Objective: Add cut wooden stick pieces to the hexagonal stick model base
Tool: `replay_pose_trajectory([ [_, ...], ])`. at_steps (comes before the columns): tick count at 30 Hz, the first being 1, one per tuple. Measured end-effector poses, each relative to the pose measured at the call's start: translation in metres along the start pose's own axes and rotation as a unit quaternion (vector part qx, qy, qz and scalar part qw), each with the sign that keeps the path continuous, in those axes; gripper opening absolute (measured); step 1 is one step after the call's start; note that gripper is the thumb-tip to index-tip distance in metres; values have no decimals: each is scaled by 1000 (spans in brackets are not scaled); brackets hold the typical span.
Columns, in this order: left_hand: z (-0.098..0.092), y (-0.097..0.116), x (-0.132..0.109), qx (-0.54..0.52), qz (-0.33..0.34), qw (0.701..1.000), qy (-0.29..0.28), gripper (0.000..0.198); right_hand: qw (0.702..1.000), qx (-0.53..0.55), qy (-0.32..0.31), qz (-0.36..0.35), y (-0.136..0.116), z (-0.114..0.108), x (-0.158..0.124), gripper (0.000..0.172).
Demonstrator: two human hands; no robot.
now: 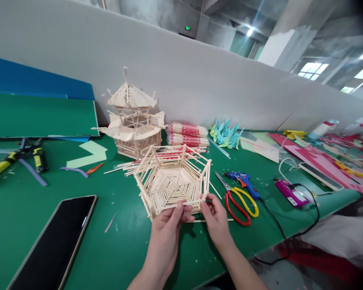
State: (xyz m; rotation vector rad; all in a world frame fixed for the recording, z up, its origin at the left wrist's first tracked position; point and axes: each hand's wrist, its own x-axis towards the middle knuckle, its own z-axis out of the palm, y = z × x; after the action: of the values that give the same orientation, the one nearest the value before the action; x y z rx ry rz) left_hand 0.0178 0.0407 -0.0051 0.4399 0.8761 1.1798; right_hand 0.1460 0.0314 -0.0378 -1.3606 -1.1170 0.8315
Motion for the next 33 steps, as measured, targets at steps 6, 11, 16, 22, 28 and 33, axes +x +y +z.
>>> replay_pose_trajectory([
  [6,1,0,2,4,0,1000,14,25,1000,20,-1,9,1,0,1,25],
  [11,3,1,2,7,-4,1000,24,25,999,39,9,14,3,0,0,28],
  [16,2,-1,4,6,-6,1000,19,23,996,45,70,34,-2,-1,-9,21],
  [22,3,-2,0,8,0,1000,10,17,989,95,7,111,-16,4,-19,27],
  [28,2,-1,-1,19,8,1000,11,19,967,177,-18,180,-23,14,-15,36],
  [33,-1,-5,-4,49,6,999,-6,18,965,185,12,185,-19,18,-14,37],
])
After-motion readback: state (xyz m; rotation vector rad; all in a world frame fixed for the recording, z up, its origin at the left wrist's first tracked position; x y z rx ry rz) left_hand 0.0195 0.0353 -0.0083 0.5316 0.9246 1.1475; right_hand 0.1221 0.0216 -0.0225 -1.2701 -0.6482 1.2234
